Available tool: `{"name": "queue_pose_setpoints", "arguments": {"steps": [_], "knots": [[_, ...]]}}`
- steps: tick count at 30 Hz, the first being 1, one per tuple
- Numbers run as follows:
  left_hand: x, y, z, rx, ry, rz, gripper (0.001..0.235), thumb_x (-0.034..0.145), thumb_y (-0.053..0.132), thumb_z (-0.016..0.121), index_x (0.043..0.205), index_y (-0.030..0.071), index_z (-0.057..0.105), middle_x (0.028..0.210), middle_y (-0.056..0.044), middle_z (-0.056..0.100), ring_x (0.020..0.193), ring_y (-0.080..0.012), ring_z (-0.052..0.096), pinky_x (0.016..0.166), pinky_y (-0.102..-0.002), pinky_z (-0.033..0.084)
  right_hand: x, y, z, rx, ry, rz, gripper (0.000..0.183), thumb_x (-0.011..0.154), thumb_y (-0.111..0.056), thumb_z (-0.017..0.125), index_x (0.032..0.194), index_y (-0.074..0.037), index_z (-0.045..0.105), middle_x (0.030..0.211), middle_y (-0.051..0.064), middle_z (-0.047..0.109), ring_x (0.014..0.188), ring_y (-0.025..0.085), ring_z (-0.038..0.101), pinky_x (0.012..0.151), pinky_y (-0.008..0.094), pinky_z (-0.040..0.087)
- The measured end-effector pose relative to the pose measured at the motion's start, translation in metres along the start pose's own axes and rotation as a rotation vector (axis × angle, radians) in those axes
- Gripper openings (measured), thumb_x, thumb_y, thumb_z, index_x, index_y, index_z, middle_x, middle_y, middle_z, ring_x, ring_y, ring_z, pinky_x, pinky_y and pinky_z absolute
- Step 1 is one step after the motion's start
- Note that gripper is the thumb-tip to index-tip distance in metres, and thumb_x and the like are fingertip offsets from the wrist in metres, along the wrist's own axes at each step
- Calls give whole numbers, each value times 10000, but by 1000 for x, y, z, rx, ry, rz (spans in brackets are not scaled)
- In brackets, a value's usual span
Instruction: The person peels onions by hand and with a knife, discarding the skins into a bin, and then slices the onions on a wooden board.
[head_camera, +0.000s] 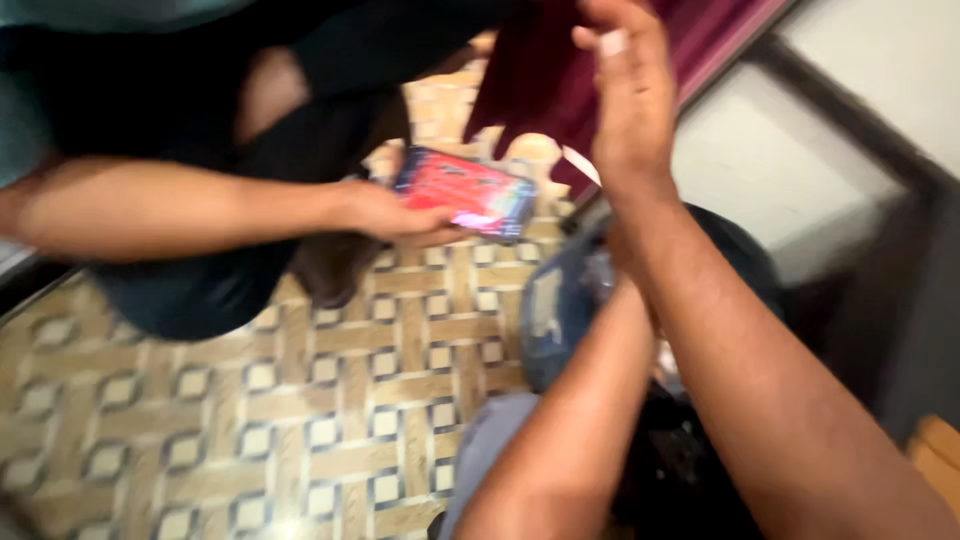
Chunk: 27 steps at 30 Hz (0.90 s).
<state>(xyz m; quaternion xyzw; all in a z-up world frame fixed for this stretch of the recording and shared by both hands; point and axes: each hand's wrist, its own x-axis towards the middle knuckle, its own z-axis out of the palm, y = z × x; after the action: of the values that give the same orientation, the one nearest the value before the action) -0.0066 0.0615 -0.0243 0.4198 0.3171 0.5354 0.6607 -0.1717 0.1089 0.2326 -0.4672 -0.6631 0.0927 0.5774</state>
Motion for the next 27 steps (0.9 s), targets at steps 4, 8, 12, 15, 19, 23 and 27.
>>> {"name": "queue_pose_setpoints", "arguments": {"steps": [4, 8, 12, 15, 19, 23, 27], "knots": [[-33, 100, -12, -129, 9, -239, 376, 1056, 293, 455, 955, 55, 728, 878, -62, 671, 710, -148, 628, 554, -317, 507, -53, -15, -135, 49, 302, 181, 235, 1145, -175, 526, 1379, -166, 529, 1299, 22, 615, 1106, 126, 652, 897, 285, 515], [-84, 193, -10, -392, -360, -403, 355, 1063, 345, 514, 1177, 64, 698, 967, -28, 743, 864, -124, 695, 762, -298, 554, -132, -88, -217, -616, 93, 489, 221, 1062, -141, 690, 1253, -62, 612, 1028, 31, 660, 839, 68, 591, 702, 248, 483], [-136, 228, 11, -363, -594, -400, 331, 1047, 321, 570, 1218, 73, 707, 1081, -91, 717, 969, -183, 683, 861, -315, 553, -182, -146, -225, -639, 8, 523, 524, 862, -134, 781, 1314, -42, 532, 1047, 41, 651, 744, 88, 626, 610, 250, 526], [-178, 237, 25, -187, -714, -114, 314, 1021, 244, 632, 1187, 7, 752, 1360, -85, 565, 1254, -167, 568, 1000, -308, 496, -199, -174, -229, -828, 106, 549, 626, 786, -116, 808, 1331, -54, 505, 1033, 50, 649, 672, 124, 623, 576, 272, 526], [-225, 247, 35, -93, -842, -18, 293, 996, 163, 673, 1231, 1, 739, 1396, -125, 562, 1322, -198, 541, 1103, -299, 430, -227, -199, -250, -801, 194, 537, 606, 807, -86, 791, 1338, -62, 501, 899, 51, 673, 691, 126, 633, 666, 266, 542], [-254, 263, 31, -38, -952, -19, 483, 883, 24, 754, 1351, 4, 636, 1378, -94, 561, 1247, -189, 576, 1063, -294, 459, -268, -220, -275, -885, 177, 391, 590, 781, -50, 794, 1315, -50, 543, 981, 53, 723, 828, 112, 680, 736, 272, 542], [-275, 266, 37, -209, -1050, -277, 713, 804, -79, 670, 1487, 54, 515, 1313, -66, 634, 1190, -156, 617, 976, -295, 516, -297, -225, -292, -224, 515, 667, 424, 912, -51, 677, 1320, -14, 568, 994, 40, 708, 840, 96, 662, 667, 256, 545]]}}
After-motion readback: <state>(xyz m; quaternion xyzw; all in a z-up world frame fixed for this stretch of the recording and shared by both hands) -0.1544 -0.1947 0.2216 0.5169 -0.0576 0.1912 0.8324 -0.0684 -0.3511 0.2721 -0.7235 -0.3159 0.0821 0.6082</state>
